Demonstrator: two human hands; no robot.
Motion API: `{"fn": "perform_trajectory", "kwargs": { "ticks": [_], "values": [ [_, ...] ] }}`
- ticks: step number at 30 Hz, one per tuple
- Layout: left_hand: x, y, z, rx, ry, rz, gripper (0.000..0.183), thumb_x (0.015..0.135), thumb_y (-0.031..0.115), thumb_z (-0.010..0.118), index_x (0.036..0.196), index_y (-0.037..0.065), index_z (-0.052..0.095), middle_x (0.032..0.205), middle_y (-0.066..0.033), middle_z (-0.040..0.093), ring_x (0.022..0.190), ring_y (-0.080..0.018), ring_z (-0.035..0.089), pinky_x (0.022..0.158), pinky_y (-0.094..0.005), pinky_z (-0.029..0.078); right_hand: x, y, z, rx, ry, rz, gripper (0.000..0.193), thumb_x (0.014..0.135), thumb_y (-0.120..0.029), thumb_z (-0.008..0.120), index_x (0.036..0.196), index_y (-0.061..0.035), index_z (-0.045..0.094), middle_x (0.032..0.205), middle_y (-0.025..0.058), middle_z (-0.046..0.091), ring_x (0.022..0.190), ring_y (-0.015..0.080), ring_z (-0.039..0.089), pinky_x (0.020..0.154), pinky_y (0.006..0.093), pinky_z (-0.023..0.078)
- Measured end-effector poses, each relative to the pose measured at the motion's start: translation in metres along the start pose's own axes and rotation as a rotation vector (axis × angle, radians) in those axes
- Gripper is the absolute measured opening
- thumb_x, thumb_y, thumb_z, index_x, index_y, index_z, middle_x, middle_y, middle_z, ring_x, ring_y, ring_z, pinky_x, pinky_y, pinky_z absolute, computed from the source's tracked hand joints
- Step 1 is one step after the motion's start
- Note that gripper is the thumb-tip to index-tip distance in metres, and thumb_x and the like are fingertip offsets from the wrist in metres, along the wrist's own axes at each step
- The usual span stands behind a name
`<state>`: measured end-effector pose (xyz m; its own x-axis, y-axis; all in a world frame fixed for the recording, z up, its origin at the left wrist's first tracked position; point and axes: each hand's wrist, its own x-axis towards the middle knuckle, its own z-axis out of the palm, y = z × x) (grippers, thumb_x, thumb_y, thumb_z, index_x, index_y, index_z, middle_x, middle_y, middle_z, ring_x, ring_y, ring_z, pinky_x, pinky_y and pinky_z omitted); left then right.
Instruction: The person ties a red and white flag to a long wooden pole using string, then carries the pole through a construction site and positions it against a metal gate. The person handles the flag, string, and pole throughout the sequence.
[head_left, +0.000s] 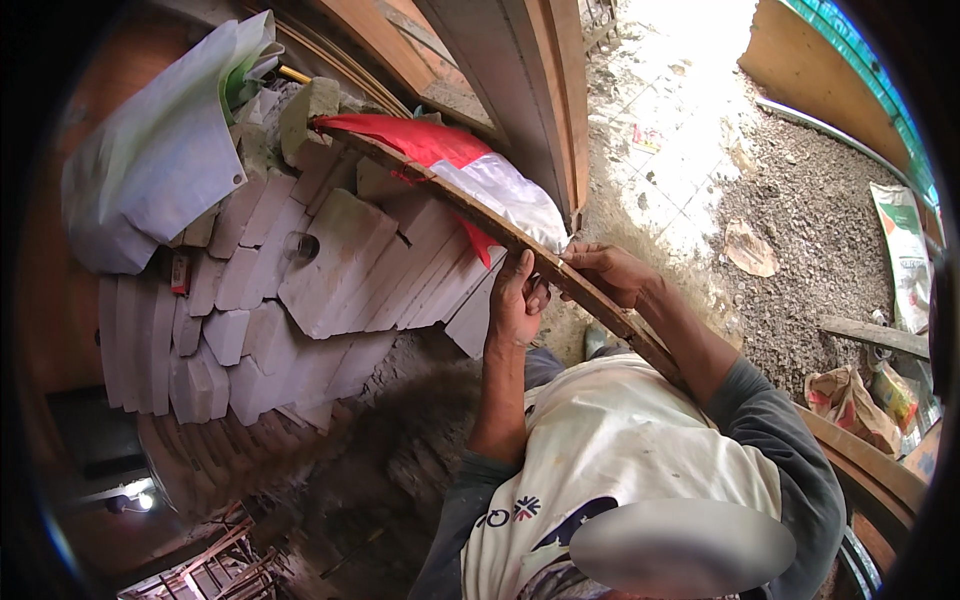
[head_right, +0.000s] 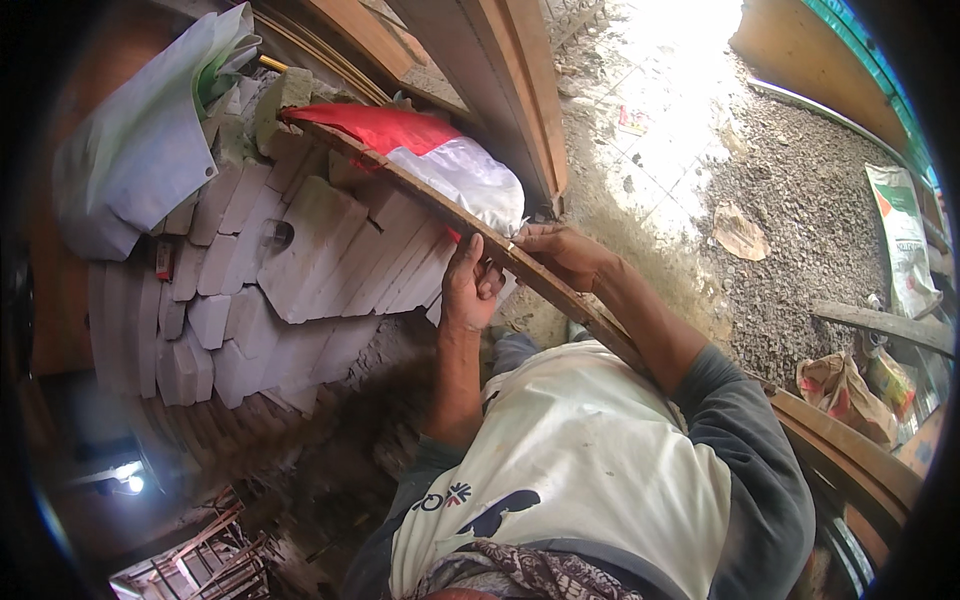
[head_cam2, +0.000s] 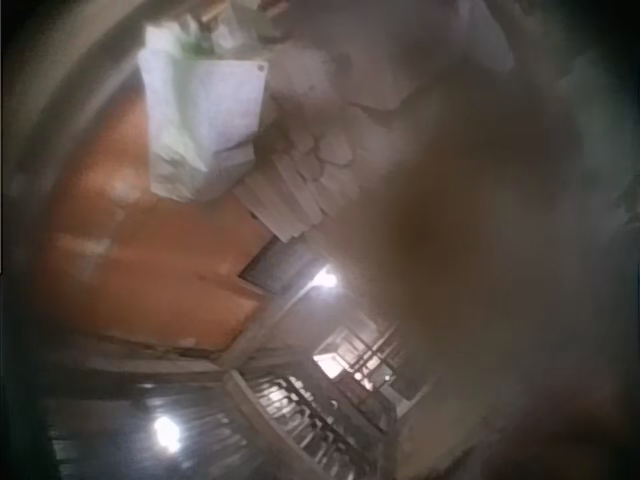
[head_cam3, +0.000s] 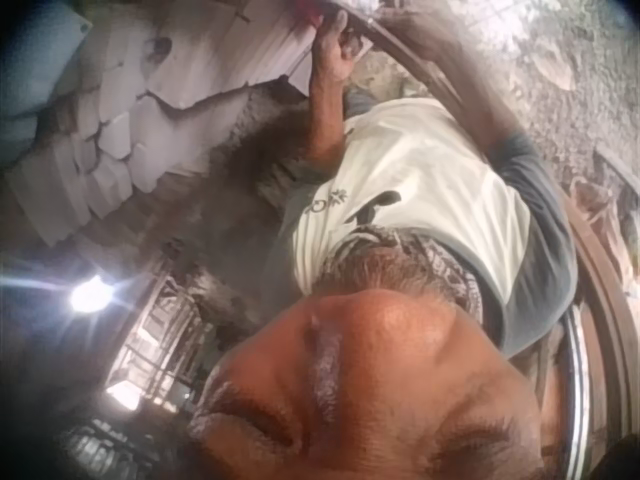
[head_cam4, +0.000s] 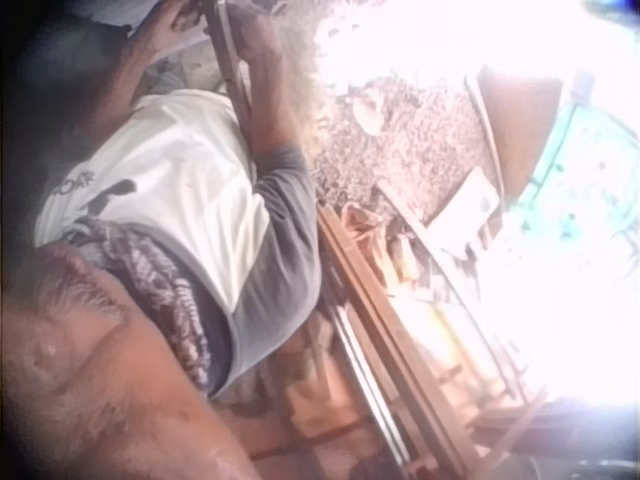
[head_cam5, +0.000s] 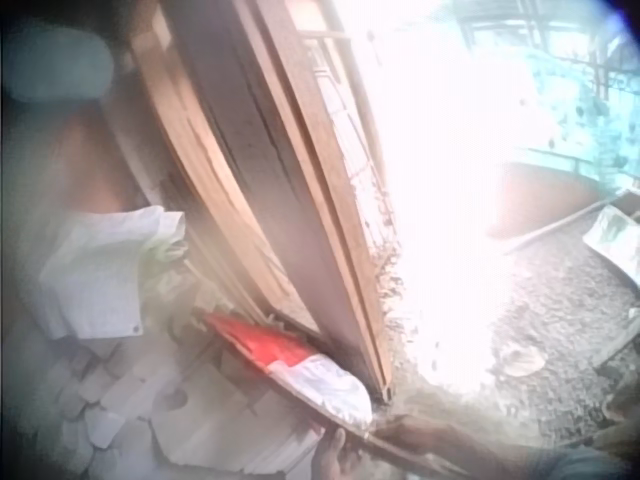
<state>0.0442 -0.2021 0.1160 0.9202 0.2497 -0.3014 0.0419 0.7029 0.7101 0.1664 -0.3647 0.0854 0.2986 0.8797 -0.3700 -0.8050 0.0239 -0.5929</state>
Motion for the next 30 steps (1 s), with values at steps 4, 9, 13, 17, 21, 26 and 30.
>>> {"fn": "perform_trajectory", "kwargs": {
  "ticks": [4,9,13,17,21,26,30],
  "values": [
    [0.001,0.001,0.000,0.026,0.028,-0.009,0.028,0.100,0.033,0.067,0.116,0.010,0.062,0.088,0.0027,0.062,0.050,-0.0031,0.036,0.045,-0.0195,0.028,-0.001,-0.005,0.009,0.074,0.119,-0.110,0.017,0.106,-0.021,0.055,0.097,-0.0084,0.063,0.092,0.0045,0.068,0.084,0.0174,0.066,0.078,0.0308,0.053],
    [0.004,-0.001,-0.002,0.100,0.018,-0.001,0.027,0.100,0.031,0.067,0.116,0.009,0.064,0.084,0.0043,0.060,0.051,-0.0024,0.037,0.044,-0.0189,0.027,-0.005,-0.014,0.014,-0.116,0.135,-0.227,0.023,0.107,-0.028,0.054,0.096,-0.0093,0.062,0.093,0.0022,0.066,0.088,0.0137,0.063,0.081,0.0291,0.051],
    [0.007,-0.002,0.001,0.087,0.049,-0.007,0.024,0.101,0.030,0.067,0.115,0.010,0.065,0.079,0.0061,0.058,0.050,-0.0020,0.037,0.043,-0.0181,0.027,-0.011,-0.020,0.021,-0.203,0.180,-0.268,0.028,0.109,-0.032,0.051,0.099,-0.0091,0.062,0.091,0.0015,0.066,0.085,0.0113,0.063,0.079,0.0288,0.052],
    [0.006,-0.002,0.007,0.063,0.056,-0.009,0.024,0.100,0.030,0.067,0.115,0.010,0.065,0.081,0.0052,0.061,0.050,-0.0021,0.037,0.042,-0.0179,0.028,-0.007,-0.016,0.014,-0.197,0.246,-0.266,0.028,0.108,-0.034,0.054,0.100,-0.0092,0.064,0.087,0.0003,0.066,0.082,0.0099,0.063,0.076,0.0266,0.053],
    [0.005,-0.001,0.004,0.075,0.026,-0.015,0.027,0.101,0.030,0.067,0.117,0.009,0.064,0.088,0.0022,0.065,0.050,-0.0021,0.037,0.043,-0.0177,0.028,-0.003,-0.015,0.015,-0.141,0.257,-0.280,0.022,0.105,-0.030,0.061,0.103,-0.0084,0.066,0.087,-0.0001,0.066,0.081,0.0092,0.063,0.076,0.0263,0.054],
    [0.003,-0.003,0.003,0.110,0.082,-0.019,0.032,0.100,0.031,0.066,0.122,0.008,0.063,0.107,-0.0068,0.073,0.050,-0.0020,0.037,0.043,-0.0177,0.028,0.002,-0.012,0.011,-0.174,0.218,-0.379,0.020,0.102,-0.026,0.066,0.110,-0.0071,0.066,0.095,0.0003,0.067,0.089,0.0097,0.064,0.078,0.0282,0.055],
    [0.001,-0.006,0.001,0.194,0.135,-0.022,0.031,0.099,0.031,0.069,0.120,0.008,0.064,0.092,0.0006,0.066,0.050,-0.0013,0.037,0.043,-0.0185,0.026,-0.007,-0.009,0.016,-0.261,0.214,-0.329,0.020,0.102,-0.028,0.066,0.108,-0.0090,0.066,0.099,0.0006,0.067,0.092,0.0101,0.064,0.081,0.0298,0.055]
  ]
}}
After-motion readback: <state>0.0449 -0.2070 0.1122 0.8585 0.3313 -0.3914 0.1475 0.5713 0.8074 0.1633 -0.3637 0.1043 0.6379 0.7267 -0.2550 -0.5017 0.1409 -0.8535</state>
